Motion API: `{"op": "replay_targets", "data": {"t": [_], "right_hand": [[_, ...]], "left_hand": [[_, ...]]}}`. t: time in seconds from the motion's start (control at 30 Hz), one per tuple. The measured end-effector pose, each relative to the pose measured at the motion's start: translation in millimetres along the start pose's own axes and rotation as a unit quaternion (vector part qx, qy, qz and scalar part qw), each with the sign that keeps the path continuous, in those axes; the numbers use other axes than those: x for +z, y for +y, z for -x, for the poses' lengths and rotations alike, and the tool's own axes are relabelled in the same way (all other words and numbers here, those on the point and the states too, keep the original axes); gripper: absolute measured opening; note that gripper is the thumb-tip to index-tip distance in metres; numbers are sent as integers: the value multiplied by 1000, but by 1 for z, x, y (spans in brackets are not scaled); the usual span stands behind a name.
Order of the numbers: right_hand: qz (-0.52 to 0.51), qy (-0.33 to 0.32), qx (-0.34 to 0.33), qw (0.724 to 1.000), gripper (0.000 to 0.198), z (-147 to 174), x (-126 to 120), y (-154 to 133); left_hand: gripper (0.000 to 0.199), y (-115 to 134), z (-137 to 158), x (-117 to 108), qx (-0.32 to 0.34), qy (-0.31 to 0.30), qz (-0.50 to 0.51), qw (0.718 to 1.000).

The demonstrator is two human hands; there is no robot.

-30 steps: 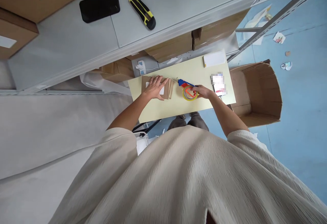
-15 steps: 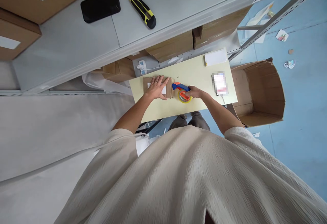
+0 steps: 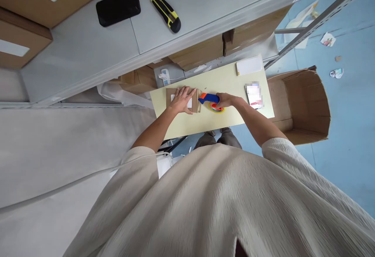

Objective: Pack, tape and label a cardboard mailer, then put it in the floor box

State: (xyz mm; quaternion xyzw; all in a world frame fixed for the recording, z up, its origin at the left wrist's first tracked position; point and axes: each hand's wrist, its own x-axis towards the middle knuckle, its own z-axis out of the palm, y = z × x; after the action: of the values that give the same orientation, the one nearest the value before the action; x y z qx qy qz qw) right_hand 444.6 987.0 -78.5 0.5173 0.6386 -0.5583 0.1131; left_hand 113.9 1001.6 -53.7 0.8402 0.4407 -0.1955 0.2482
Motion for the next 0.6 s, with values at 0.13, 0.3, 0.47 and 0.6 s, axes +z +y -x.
{"op": "replay_targets", "data": {"t": [0.13, 0.3, 0.47, 0.6], "right_hand": [[38, -6, -10, 999, 68, -1, 0, -3], [55, -12, 9, 998, 69, 2, -1, -12], [70, -29, 37, 996, 51, 12, -12, -35], [110, -40, 29, 993, 40, 14, -21, -45]], "left_hand": [[165, -2, -1, 2, 3, 3, -2, 1000], [162, -2, 0, 2, 3, 7, -10, 1000], [164, -1, 0, 1, 10, 7, -9, 1000], [163, 1, 1, 0, 16, 5, -7, 1000]]}}
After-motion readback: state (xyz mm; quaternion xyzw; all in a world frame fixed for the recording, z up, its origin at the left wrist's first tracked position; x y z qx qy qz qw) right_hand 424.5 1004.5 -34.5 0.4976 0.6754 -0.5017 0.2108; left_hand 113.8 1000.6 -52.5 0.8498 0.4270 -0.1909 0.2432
